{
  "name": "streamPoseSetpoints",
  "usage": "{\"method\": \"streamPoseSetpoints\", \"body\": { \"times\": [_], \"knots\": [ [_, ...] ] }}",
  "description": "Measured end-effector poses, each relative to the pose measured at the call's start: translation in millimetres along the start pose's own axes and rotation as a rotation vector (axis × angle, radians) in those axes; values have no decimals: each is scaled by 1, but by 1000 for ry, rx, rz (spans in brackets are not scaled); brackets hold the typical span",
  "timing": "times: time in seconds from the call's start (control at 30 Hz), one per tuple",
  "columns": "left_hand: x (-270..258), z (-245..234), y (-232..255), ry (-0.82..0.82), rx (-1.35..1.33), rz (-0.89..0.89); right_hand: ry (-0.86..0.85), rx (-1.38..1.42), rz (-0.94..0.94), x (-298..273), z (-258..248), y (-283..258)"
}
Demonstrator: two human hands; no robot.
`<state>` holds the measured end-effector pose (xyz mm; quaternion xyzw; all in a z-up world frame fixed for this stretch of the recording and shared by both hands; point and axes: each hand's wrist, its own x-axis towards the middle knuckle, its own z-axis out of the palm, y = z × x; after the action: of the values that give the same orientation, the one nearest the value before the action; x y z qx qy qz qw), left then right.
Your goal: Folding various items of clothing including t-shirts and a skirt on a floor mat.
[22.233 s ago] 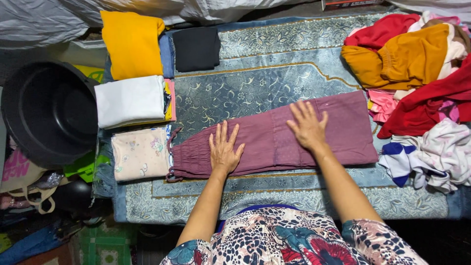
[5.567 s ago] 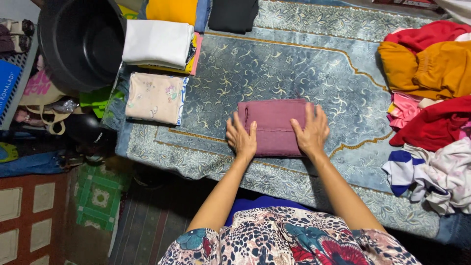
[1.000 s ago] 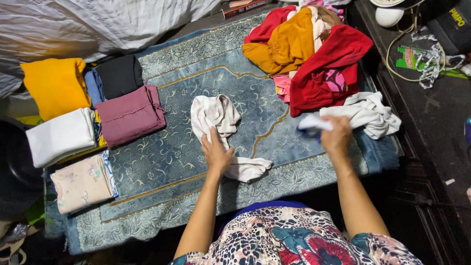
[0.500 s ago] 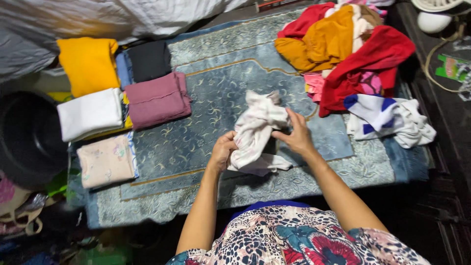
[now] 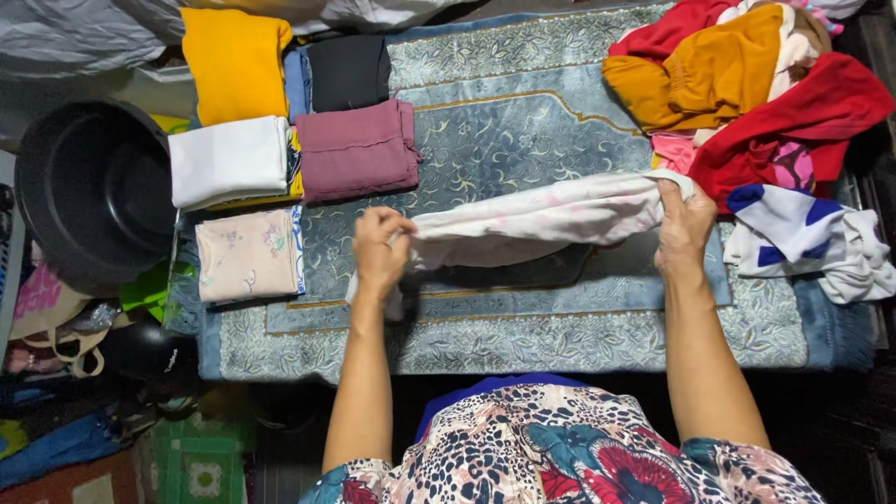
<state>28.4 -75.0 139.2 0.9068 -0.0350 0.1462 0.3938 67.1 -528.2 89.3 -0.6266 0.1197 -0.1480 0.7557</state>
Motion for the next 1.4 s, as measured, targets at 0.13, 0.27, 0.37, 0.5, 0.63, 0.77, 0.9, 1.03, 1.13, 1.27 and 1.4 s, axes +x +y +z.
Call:
{"method": "streamPoseSetpoints", "body": {
  "times": [0.13, 0.27, 0.37, 0.5, 0.63, 0.77, 0.9, 1.03, 1.13, 1.27, 1.4],
  "knots": [
    [-24, 33, -39, -198, 46, -10, 12, -497, -203, -11, 5, 25],
    [-37, 34, -46, -270, 80, -65, -14, -1041, -128, -57, 22, 25],
    [-37, 40, -55, -211, 124, -44, 1, -1198, -133, -86, 40, 19],
    [-23, 47, -33, -155, 159, 31, -166, -1273, -316, -112, 51, 38],
    [-15, 76, -34, -128, 139, 235, -138, -1276, -303, -104, 41, 68],
    [-5, 85, -41, -200, 151, 217, -101, -1207, -520, -78, 23, 65],
    [6, 54, -13, -412, -476, -139, -66, -140, -58, -67, 2, 33],
    [24, -5, 28, -596, -585, 9, -205, 24, -41, -67, 10, -63],
    [31, -19, 11, -469, 99, 57, -459, -105, 129, -65, 21, -118],
    [46, -17, -38, -191, 275, 108, -637, -995, 79, -26, 25, -107],
    [87, -45, -4, 149, 210, 119, 14, -951, -507, 7, 30, -107]
  ]
}}
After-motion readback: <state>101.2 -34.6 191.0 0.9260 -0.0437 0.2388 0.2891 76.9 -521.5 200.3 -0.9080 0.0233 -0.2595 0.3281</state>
